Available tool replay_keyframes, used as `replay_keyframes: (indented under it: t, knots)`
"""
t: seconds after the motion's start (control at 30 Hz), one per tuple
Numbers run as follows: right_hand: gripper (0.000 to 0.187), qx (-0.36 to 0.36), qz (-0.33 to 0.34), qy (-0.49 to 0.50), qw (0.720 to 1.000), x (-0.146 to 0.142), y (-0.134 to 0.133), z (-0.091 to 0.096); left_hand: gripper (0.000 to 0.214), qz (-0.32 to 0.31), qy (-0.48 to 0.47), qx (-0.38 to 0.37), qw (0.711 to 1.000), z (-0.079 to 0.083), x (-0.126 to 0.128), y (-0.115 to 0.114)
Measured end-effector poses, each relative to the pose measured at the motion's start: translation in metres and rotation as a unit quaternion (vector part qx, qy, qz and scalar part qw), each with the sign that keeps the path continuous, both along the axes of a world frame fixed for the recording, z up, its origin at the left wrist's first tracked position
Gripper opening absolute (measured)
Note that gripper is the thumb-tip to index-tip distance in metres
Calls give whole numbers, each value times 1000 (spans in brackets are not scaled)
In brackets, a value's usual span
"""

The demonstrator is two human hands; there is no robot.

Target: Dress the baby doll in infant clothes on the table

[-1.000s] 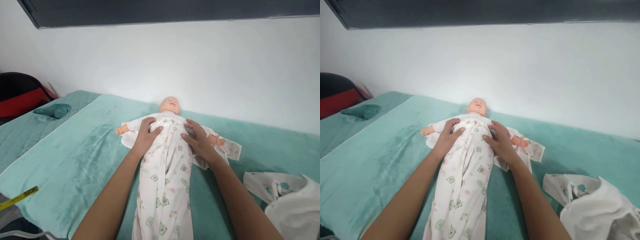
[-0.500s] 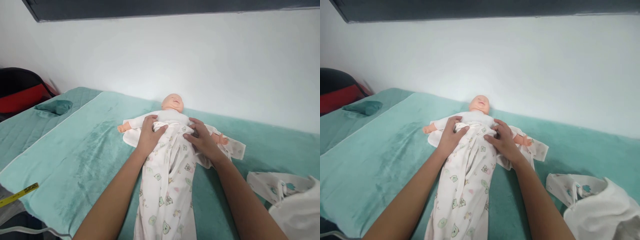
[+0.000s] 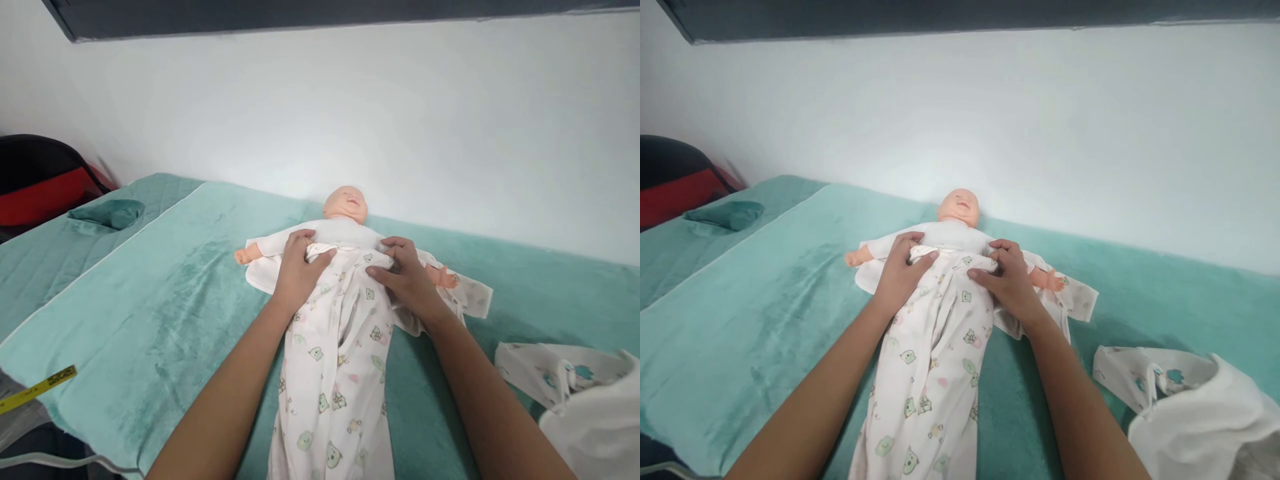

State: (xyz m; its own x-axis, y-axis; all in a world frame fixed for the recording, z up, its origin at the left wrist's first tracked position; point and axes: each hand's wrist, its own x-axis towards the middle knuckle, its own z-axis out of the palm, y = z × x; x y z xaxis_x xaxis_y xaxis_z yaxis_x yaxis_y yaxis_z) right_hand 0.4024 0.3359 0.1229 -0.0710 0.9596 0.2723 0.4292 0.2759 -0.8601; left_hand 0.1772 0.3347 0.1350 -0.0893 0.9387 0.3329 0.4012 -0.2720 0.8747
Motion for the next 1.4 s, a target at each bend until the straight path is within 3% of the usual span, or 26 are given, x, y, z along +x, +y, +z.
replay_keyframes:
  t: [0.3, 0.53, 0.87, 1.0, 1.2, 1.4]
  knots:
    - [38, 25, -4, 49, 998, -7, -9, 7, 27, 8, -6, 19, 1000, -1, 0, 0]
    - [40, -29, -37, 3, 999, -9, -14, 9, 28, 20, -2, 30, 999, -1, 1, -1]
    - [48, -44, -44, -19, 998, -10, -14, 8, 26, 19, -3, 30, 999, -1, 1, -1]
    - [49, -55, -39, -13, 998, -11, -13, 9, 26, 19, -3, 30, 999, 0, 2, -2]
    - [32, -57, -32, 20, 998, -11, -13, 11, 27, 23, 2, 27, 999, 1, 2, -2]
    - [41, -124, -11, 45, 991, -9, -16, 15, 24, 39, 24, 51, 998, -1, 1, -2]
